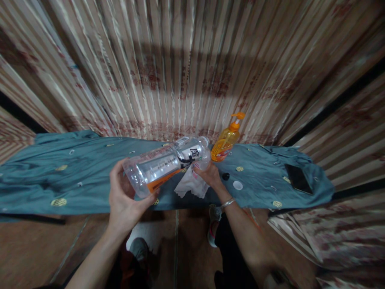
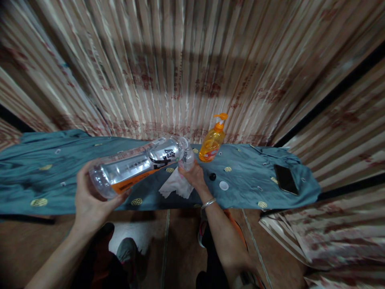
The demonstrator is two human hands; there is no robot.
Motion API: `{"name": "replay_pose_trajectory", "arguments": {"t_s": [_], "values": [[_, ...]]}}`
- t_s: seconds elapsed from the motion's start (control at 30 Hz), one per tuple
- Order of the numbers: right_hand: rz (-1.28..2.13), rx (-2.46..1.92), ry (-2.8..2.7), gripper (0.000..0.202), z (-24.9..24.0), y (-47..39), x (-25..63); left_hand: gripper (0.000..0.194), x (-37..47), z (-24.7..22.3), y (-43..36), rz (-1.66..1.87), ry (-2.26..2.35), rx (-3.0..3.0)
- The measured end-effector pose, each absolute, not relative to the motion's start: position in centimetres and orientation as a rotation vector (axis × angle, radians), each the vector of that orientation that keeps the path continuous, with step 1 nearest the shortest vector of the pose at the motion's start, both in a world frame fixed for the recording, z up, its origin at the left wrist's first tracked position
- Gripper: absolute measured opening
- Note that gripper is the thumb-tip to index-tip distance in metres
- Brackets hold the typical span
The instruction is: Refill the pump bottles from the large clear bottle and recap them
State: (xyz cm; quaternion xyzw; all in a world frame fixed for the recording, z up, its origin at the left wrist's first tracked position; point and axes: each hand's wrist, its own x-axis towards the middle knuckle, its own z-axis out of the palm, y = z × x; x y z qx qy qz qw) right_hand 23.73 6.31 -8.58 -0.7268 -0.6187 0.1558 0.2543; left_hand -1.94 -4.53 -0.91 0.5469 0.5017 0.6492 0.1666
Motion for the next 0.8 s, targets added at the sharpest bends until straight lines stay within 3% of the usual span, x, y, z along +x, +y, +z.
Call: {"name": "replay_pose_trajectory", "arguments": {"t_s": [0.8], "values": [[0.497, -2.025, -1.629, 0.047, -8.24, 6.16, 23.64, 0.091, -2.14, -0.64, -4.72, 1.815, 1.444, 1.55]]}}
